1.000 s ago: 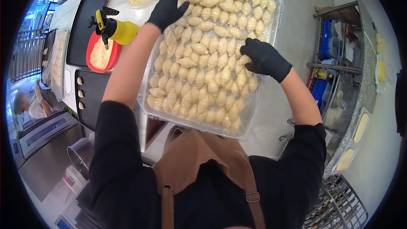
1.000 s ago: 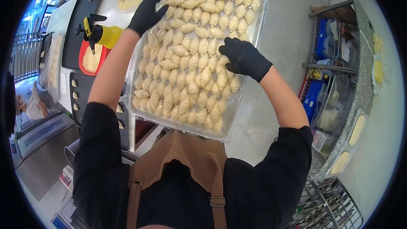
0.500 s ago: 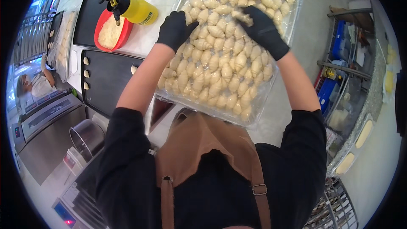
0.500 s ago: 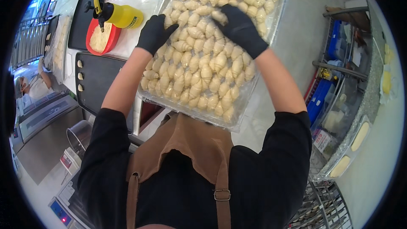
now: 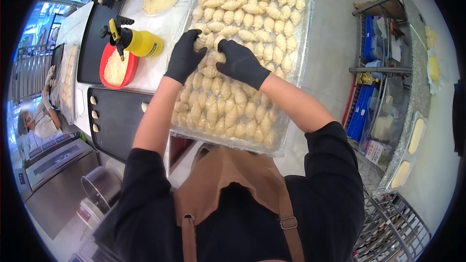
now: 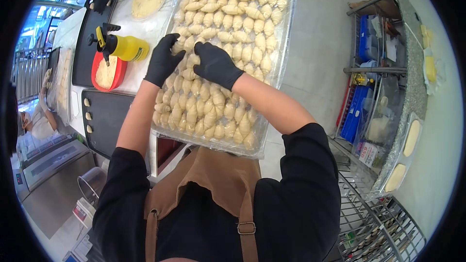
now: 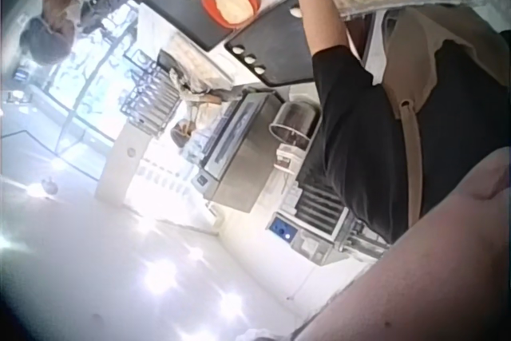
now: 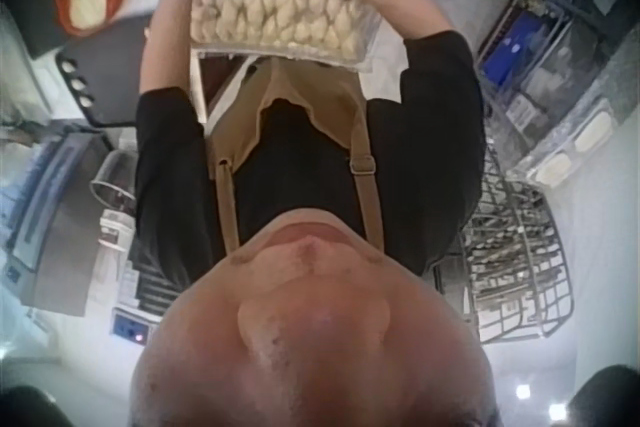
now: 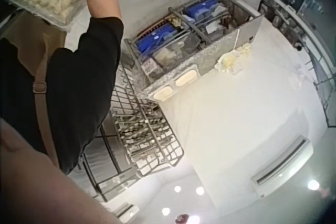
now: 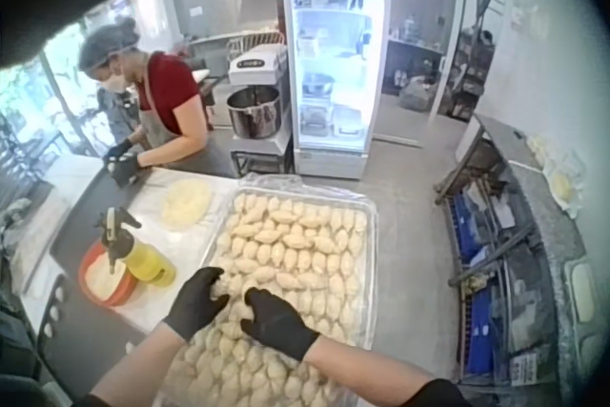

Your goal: Shaping pieces of dough, coating them, and arranging them on baking trays in a bakery.

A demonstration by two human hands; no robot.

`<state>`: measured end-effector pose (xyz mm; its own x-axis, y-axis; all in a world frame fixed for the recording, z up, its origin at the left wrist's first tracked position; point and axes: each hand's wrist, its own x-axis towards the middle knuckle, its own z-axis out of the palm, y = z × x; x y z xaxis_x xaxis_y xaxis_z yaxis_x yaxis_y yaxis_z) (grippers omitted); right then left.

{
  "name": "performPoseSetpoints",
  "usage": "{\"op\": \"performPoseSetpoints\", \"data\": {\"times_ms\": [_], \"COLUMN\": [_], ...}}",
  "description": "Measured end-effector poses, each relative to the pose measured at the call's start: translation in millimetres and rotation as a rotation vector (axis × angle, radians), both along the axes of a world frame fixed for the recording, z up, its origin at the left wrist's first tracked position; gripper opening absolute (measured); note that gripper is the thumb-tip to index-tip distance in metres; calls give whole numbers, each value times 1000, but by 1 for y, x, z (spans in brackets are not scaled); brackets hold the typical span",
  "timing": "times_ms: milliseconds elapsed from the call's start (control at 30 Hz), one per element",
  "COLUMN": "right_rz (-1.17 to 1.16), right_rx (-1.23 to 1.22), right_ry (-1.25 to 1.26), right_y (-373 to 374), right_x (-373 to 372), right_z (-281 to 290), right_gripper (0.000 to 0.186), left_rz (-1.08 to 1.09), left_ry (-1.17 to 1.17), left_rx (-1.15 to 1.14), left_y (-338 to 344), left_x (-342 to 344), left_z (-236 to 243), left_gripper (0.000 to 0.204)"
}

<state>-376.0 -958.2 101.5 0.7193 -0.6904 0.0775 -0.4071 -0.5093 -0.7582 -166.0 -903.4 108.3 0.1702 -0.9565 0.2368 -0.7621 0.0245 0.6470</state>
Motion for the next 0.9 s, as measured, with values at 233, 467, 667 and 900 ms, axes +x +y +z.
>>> {"op": "performPoseSetpoints", "data": {"times_ms": [233,467,667,900], "right_rz": [-334,-231,-204,401], "right_rx": [114,-495,-627,-318], "right_ry": [-119,204,-33,227], "right_y": [-151,-216,-161,-1], "right_x": [-98,-139,-141,-157], "right_z": [7,-24,-3,37], "right_gripper": [42,39,38,50], "left_rz": [-132,-70,-40,-384], "left_ry": [-109,-340,-322,-254], "left_rx": [-33,63,548,-165], "left_y": [-80,-178,-247,-139], "left_x": [26,57,51,17], "left_z": [38,17,-18,-7], "left_gripper": [43,52,55,40]}}
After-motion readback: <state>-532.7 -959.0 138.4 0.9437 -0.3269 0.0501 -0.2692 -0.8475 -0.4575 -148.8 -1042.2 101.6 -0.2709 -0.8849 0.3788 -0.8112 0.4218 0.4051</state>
